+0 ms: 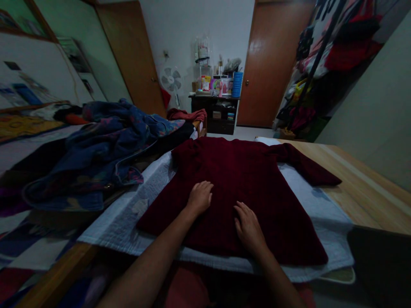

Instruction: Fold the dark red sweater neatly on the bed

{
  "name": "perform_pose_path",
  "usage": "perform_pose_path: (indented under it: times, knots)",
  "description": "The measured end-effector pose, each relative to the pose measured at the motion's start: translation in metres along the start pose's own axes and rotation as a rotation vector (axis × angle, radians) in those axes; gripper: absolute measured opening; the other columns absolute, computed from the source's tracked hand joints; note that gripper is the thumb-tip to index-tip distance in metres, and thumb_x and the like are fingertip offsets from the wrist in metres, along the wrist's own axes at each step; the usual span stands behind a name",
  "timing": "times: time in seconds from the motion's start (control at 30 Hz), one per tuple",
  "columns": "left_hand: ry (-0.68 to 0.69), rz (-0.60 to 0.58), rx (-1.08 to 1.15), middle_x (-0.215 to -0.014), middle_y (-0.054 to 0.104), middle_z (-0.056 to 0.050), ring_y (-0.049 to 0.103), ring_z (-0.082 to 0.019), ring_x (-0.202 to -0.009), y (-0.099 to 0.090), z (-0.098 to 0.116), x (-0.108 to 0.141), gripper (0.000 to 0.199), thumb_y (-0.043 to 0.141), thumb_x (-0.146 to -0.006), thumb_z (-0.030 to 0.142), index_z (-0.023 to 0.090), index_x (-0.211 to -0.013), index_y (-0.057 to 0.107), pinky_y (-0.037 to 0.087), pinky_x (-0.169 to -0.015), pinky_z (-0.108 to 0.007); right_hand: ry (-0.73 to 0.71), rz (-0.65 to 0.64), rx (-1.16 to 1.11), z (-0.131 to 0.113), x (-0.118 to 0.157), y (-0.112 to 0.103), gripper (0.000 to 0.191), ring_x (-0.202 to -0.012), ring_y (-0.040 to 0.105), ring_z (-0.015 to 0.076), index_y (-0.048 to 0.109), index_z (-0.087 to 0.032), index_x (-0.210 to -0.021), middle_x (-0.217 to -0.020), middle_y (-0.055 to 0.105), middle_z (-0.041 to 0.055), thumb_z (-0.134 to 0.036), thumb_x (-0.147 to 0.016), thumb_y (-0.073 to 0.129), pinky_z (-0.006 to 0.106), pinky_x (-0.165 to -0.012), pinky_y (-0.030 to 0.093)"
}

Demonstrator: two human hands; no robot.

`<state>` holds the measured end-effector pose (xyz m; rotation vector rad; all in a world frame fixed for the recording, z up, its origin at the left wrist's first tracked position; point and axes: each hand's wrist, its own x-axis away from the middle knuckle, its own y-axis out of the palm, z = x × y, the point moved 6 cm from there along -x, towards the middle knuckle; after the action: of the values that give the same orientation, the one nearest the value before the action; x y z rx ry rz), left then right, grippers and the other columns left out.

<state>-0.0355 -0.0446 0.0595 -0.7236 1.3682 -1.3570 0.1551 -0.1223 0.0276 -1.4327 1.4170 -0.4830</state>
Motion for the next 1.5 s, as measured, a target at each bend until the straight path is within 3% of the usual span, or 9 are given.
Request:
perform_pose_path:
  times: [0.1, 0.2, 0.53, 0.7, 0.87, 0.97, 1.17, 1.33, 1.5]
  knots:
    - [0.131, -0.072, 0.112, -0.138, 0.054, -0.006, 0.045, -0.019, -0.129, 0.014, 0.028, -0.011, 0.039, 0.045, -0.092, 0.027, 0.020, -0.129, 0.053, 0.034, -0.109, -0.034, 0.002, 0.008, -0.008, 0.000, 0.000, 0.000, 0.044, -0.130, 0.045, 0.0236, 0.057, -0.017, -0.126, -0.138, 0.052, 0.0111, -0.013, -0.084, 0.044, 0.045, -0.109, 0.038]
    - [0.108, -0.117, 0.115, -0.144, 0.048, -0.007, 0.042, -0.021, -0.132, 0.022, 0.035, -0.021, 0.043, 0.045, -0.093, 0.035, 0.020, -0.134, 0.049, 0.036, -0.108, -0.037, 0.010, 0.006, -0.007, 0.000, 0.000, 0.000, 0.044, -0.130, 0.045, 0.0239, 0.056, -0.017, -0.126, -0.138, 0.052, 0.0111, -0.013, -0.084, 0.043, 0.046, -0.109, 0.038]
    - [-0.135, -0.147, -0.009, -0.146, 0.046, -0.008, 0.038, -0.028, -0.135, 0.034, -0.014, -0.055, 0.047, 0.038, -0.094, 0.047, 0.025, -0.134, 0.050, 0.030, -0.109, -0.049, 0.012, -0.009, 0.015, -0.001, 0.002, 0.002, 0.045, -0.132, 0.043, 0.0240, 0.055, -0.019, -0.128, -0.140, 0.050, 0.0099, -0.013, -0.084, 0.043, 0.045, -0.109, 0.037]
    - [-0.191, -0.029, -0.060, -0.149, 0.041, -0.008, 0.032, -0.031, -0.137, 0.039, -0.026, -0.053, 0.051, 0.037, -0.094, 0.047, 0.023, -0.138, 0.047, 0.021, -0.112, -0.054, 0.001, -0.092, 0.105, -0.009, -0.004, -0.007, 0.043, -0.125, 0.049, 0.0252, 0.058, -0.018, -0.124, -0.133, 0.057, 0.0110, -0.012, -0.083, 0.046, 0.041, -0.106, 0.038]
    - [-0.177, 0.021, -0.064, -0.148, 0.043, -0.007, 0.033, -0.030, -0.137, 0.041, -0.023, -0.049, 0.051, 0.036, -0.094, 0.047, 0.024, -0.138, 0.048, 0.020, -0.113, -0.052, -0.038, -0.364, 0.173, -0.016, -0.046, -0.024, 0.017, -0.088, 0.064, 0.0220, 0.068, -0.022, -0.089, -0.096, 0.069, 0.0081, -0.018, -0.083, 0.052, 0.032, -0.082, 0.046]
    - [-0.180, 0.042, -0.058, -0.148, 0.043, -0.008, 0.033, -0.030, -0.137, 0.040, -0.023, -0.048, 0.051, 0.037, -0.094, 0.046, 0.024, -0.138, 0.048, 0.019, -0.113, -0.052, -0.021, -0.426, 0.186, -0.019, -0.092, -0.024, 0.021, -0.075, 0.065, 0.0198, 0.067, -0.022, -0.091, -0.084, 0.069, 0.0069, -0.019, -0.088, 0.046, 0.030, -0.071, 0.045]
    - [-0.176, 0.062, -0.051, -0.147, 0.045, -0.007, 0.034, -0.029, -0.136, 0.040, -0.024, -0.048, 0.049, 0.039, -0.093, 0.045, 0.025, -0.137, 0.049, 0.020, -0.113, -0.050, -0.011, -0.103, 0.112, -0.017, -0.171, 0.010, 0.038, -0.122, 0.050, 0.0237, 0.057, -0.013, -0.123, -0.132, 0.056, 0.0146, -0.014, -0.089, 0.041, 0.033, -0.099, 0.038]
    - [-0.163, 0.077, -0.057, -0.147, 0.044, -0.008, 0.034, -0.029, -0.136, 0.042, -0.025, -0.047, 0.050, 0.037, -0.094, 0.045, 0.023, -0.137, 0.048, 0.019, -0.114, -0.052, 0.069, -0.074, 0.095, 0.005, -0.170, 0.052, 0.041, -0.135, 0.038, 0.0269, 0.054, -0.012, -0.129, -0.143, 0.047, 0.0152, -0.022, -0.090, 0.045, 0.042, -0.110, 0.028]
    - [-0.163, 0.061, -0.068, -0.147, 0.044, -0.007, 0.034, -0.028, -0.137, 0.042, -0.025, -0.048, 0.049, 0.038, -0.094, 0.045, 0.025, -0.138, 0.047, 0.019, -0.114, -0.051, 0.064, -0.073, 0.091, 0.010, -0.165, 0.058, 0.042, -0.136, 0.036, 0.0277, 0.054, -0.014, -0.129, -0.144, 0.045, 0.0148, -0.024, -0.089, 0.044, 0.046, -0.110, 0.027]
